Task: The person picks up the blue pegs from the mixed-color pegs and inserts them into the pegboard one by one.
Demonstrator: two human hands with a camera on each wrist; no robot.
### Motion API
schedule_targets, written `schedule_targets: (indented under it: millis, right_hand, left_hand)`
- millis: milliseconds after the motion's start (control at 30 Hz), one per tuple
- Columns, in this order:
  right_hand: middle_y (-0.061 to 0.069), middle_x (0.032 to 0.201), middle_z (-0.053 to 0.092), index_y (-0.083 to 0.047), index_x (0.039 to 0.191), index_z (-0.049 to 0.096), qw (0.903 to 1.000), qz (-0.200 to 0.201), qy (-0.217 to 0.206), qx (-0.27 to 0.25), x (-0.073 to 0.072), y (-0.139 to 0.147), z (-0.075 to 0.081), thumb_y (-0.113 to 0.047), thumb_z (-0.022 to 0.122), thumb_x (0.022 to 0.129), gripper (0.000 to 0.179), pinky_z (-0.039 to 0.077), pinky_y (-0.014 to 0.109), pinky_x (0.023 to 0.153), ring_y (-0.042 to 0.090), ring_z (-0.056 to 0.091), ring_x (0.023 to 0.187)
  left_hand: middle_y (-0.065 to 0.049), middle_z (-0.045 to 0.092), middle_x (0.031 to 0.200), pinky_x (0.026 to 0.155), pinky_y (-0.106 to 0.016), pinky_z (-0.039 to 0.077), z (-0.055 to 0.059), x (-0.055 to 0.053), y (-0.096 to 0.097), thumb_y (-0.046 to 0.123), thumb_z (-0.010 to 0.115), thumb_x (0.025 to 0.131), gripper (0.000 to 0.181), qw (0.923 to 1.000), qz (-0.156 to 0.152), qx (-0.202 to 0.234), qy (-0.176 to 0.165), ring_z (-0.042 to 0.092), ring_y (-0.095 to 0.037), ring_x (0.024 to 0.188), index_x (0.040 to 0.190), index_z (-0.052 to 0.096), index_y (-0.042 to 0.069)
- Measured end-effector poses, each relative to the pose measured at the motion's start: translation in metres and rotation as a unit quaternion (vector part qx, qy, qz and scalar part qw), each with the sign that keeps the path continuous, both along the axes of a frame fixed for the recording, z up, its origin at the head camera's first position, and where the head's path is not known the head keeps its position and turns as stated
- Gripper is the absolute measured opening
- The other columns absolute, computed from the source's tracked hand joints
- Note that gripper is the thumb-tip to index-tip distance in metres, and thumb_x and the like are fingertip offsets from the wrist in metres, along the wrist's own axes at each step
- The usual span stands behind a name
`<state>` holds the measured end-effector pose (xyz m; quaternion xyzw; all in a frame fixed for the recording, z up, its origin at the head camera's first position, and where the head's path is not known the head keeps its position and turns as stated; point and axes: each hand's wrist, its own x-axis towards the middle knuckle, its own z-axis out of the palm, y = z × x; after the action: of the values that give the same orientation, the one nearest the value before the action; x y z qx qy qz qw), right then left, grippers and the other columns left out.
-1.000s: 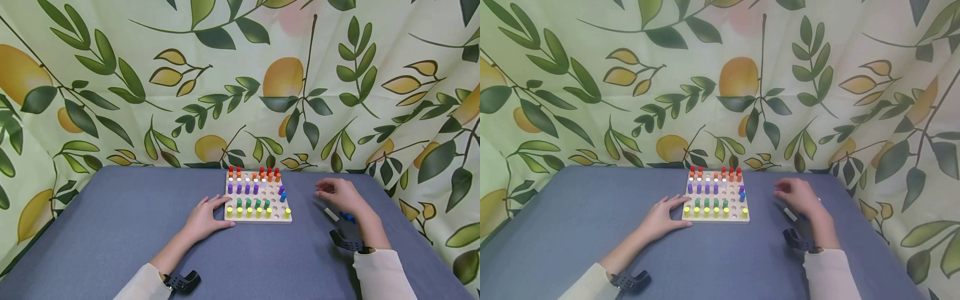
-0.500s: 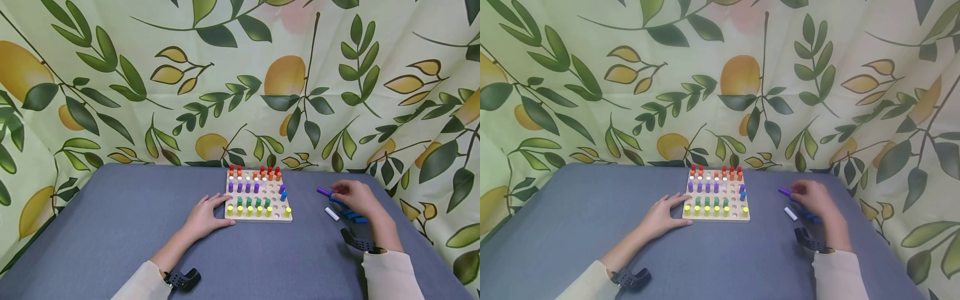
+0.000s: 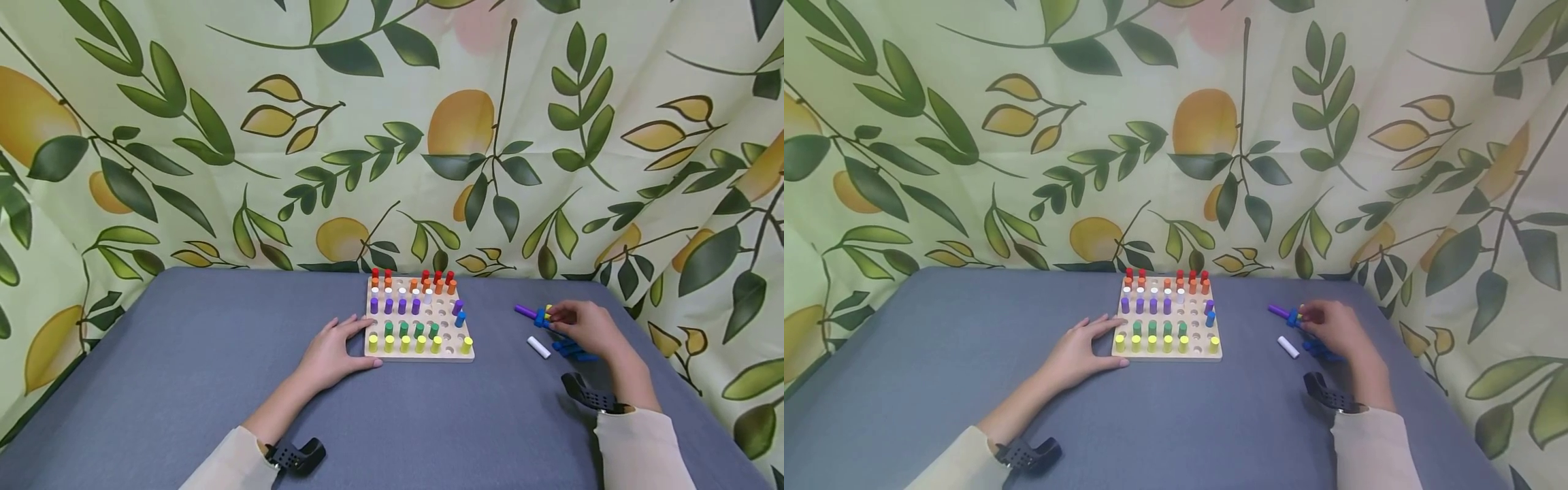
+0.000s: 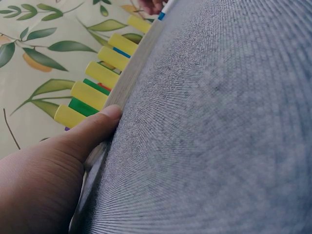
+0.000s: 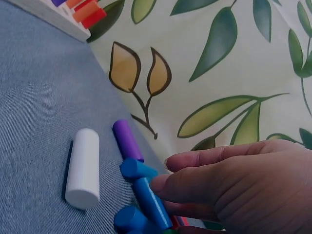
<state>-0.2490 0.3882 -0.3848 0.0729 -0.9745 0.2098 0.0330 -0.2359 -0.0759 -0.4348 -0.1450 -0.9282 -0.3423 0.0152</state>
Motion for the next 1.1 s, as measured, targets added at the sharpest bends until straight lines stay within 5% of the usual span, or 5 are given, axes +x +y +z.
schedule_targets:
  millis: [300, 1100]
  right_hand:
    - [0.015, 0.094, 0.076, 0.002, 0.105, 0.072, 0.9999, -0.003, -0.010, -0.006, -0.001, 0.001, -0.005, -0.007, 0.071, 0.090, 0.018, 0.054, 0.030, 0.070, 0.021, 0.071, 0.084]
    - [0.008, 0.087, 0.075, -0.001, 0.100, 0.074, 0.9999, 0.015, -0.003, 0.008, -0.002, -0.009, -0.002, -0.009, 0.072, 0.090, 0.013, 0.053, 0.032, 0.069, 0.016, 0.067, 0.079]
  left_hand:
    - [-0.015, 0.056, 0.149, 0.124, -0.060, 0.027, 0.000, 0.001, -0.001, 0.048, 0.087, 0.075, 0.075, 1.0000, -0.002, 0.000, 0.004, 0.043, -0.040, 0.146, 0.140, 0.062, 0.020]
    - [-0.015, 0.055, 0.150, 0.122, -0.062, 0.029, -0.002, 0.000, -0.001, 0.049, 0.087, 0.075, 0.075, 1.0000, -0.001, -0.004, 0.005, 0.042, -0.042, 0.146, 0.140, 0.062, 0.022]
